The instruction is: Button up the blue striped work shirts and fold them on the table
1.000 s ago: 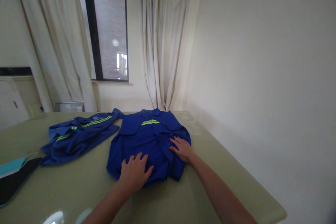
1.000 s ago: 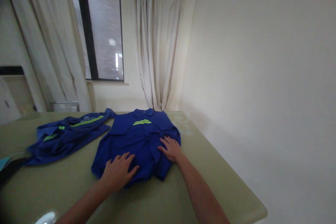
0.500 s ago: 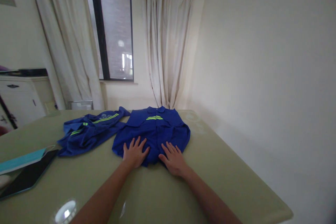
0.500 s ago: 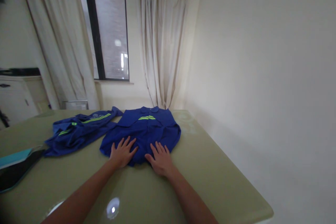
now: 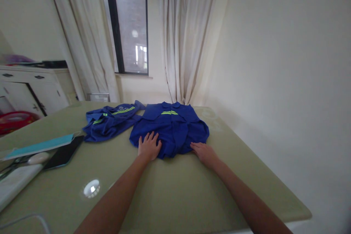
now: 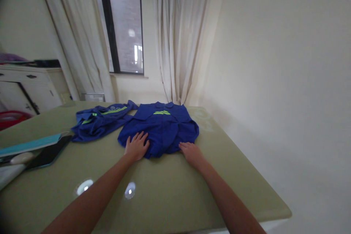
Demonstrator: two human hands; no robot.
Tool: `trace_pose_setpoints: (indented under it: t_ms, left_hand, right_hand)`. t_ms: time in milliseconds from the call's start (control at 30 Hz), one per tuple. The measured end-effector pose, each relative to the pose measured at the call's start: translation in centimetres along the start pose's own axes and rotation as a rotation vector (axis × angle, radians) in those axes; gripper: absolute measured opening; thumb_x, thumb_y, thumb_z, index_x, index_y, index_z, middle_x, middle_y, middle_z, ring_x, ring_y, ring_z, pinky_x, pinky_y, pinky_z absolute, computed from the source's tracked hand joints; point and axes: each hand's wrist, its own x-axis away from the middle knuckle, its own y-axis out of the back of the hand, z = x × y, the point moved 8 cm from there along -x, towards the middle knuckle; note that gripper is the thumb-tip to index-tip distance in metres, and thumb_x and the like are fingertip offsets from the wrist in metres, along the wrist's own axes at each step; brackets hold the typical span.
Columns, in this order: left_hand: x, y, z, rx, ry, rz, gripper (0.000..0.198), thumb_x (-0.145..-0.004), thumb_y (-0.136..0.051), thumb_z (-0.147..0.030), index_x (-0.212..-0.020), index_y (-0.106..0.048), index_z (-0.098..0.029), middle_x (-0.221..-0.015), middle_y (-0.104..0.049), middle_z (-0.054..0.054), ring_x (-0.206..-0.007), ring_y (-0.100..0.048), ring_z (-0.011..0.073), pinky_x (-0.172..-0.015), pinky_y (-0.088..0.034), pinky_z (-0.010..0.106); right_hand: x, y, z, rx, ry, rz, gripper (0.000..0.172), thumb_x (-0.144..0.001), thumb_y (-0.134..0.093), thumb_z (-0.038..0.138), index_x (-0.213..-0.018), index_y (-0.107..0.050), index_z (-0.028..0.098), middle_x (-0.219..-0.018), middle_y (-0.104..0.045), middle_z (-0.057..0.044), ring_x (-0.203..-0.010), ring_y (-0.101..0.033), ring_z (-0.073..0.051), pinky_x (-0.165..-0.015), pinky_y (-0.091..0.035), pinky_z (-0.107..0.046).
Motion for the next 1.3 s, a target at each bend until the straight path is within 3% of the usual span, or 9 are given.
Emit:
trace_pose_setpoints:
  t_ms: [200, 333, 433, 533, 633, 833, 1033, 1167, 1300]
  left_hand:
    - [0.4, 0.8, -0.3, 0.029, 0.020, -0.058, 0.051, -0.099, -0.036, -0.039, -0.139, -0.059, -0.018, -0.153, -0.051, 0.017, -0.141, -0.044, 0.0385, -0.114, -0.027, 0.068]
    - [0.3, 0.8, -1.7, 0.071, -0.124, -0.018, 0.050, -0.097, -0.038, -0.028, -0.141, -0.058, -0.017, -0.153, -0.052, 0.014, -0.141, -0.047, 0.0306, -0.120, -0.028, 0.053]
    - [0.6, 0.1, -2.7, 0.097, -0.269, 0.072, 0.051, -0.092, -0.045, -0.022, -0.141, -0.059, -0.026, -0.153, -0.054, 0.002, -0.142, -0.048, 0.0189, -0.122, -0.030, 0.036]
    - [0.5, -0.5, -2.0, 0.090, -0.269, 0.114, 0.052, -0.093, -0.043, -0.022, -0.143, -0.058, -0.024, -0.154, -0.052, 0.004, -0.144, -0.046, 0.0210, -0.123, -0.031, 0.042]
    - [-0.1, -0.4, -0.5, 0.070, -0.212, 0.100, 0.055, -0.094, -0.036, -0.018, -0.146, -0.054, -0.018, -0.156, -0.050, 0.009, -0.146, -0.044, 0.0232, -0.122, -0.031, 0.048]
    - [-0.3, 1.0, 0.3, 0.065, -0.179, 0.013, 0.055, -0.090, -0.039, -0.011, -0.143, -0.056, -0.018, -0.148, -0.058, 0.011, -0.137, -0.052, 0.0234, -0.119, -0.035, 0.043]
    - [3.9, 4.2, -4.9, 0.347, -0.524, -0.090, 0.041, -0.093, -0.041, -0.011, -0.122, -0.068, -0.025, -0.129, -0.068, 0.005, -0.125, -0.058, 0.0205, -0.113, -0.041, 0.039]
    - [4.7, 3.8, -6.2, 0.360, -0.508, -0.027, 0.022, -0.095, -0.055, -0.028, -0.108, -0.072, -0.024, -0.111, -0.069, 0.007, -0.104, -0.063, 0.0233, -0.097, -0.050, 0.040]
    - [4.5, 2.9, -6.0, 0.373, -0.561, -0.020, 0.041, -0.085, -0.064, -0.016, -0.124, -0.068, -0.027, -0.132, -0.063, 0.008, -0.120, -0.057, 0.0260, -0.104, -0.047, 0.043]
  right_hand:
    - [5.4, 5.5, -7.3, 0.052, -0.372, 0.013, 0.059, -0.105, -0.030, 0.048, -0.095, -0.080, 0.019, -0.100, -0.077, -0.016, -0.099, -0.072, -0.032, -0.091, -0.050, -0.043]
    - [4.8, 7.8, -4.9, -0.033, -0.439, -0.106, 0.069, -0.105, -0.023, 0.061, -0.085, -0.076, 0.021, -0.089, -0.075, -0.012, -0.090, -0.071, -0.027, -0.085, -0.048, -0.036]
    - [1.4, 6.2, 2.2, -0.104, -0.209, -0.175, 0.052, -0.102, -0.037, 0.062, -0.101, -0.072, 0.023, -0.102, -0.073, -0.008, -0.097, -0.067, -0.023, -0.086, -0.047, -0.032]
    - [-2.0, 2.7, 8.2, -0.103, -0.098, -0.121, 0.056, -0.090, -0.058, 0.068, -0.124, -0.065, 0.024, -0.117, -0.069, -0.010, -0.110, -0.062, -0.026, -0.092, -0.047, -0.033]
    - [-4.2, 0.3, 10.7, -0.033, -0.102, -0.079, 0.049, -0.088, -0.065, 0.057, -0.123, -0.066, 0.022, -0.119, -0.068, -0.011, -0.112, -0.061, -0.029, -0.090, -0.048, -0.037]
    - [-4.7, -0.4, 9.1, -0.066, -0.201, -0.169, 0.027, -0.100, -0.051, 0.031, -0.121, -0.065, 0.023, -0.108, -0.074, -0.012, -0.100, -0.067, -0.028, -0.082, -0.049, -0.037]
    - [-3.9, -0.6, 7.0, -0.372, -0.213, -0.347, 0.027, -0.101, -0.045, 0.028, -0.094, -0.071, 0.026, -0.094, -0.075, -0.006, -0.090, -0.068, -0.023, -0.080, -0.049, -0.033]
    - [-4.3, -0.6, 5.9, -0.537, -0.234, -0.470, 0.025, -0.096, -0.048, 0.027, -0.084, -0.069, 0.023, -0.087, -0.072, -0.006, -0.084, -0.066, -0.023, -0.078, -0.049, -0.032]
    - [-4.6, -1.0, 5.3, -0.646, -0.276, -0.461, 0.024, -0.094, -0.049, 0.030, -0.081, -0.067, 0.023, -0.082, -0.071, -0.004, -0.080, -0.065, -0.022, -0.075, -0.048, -0.032]
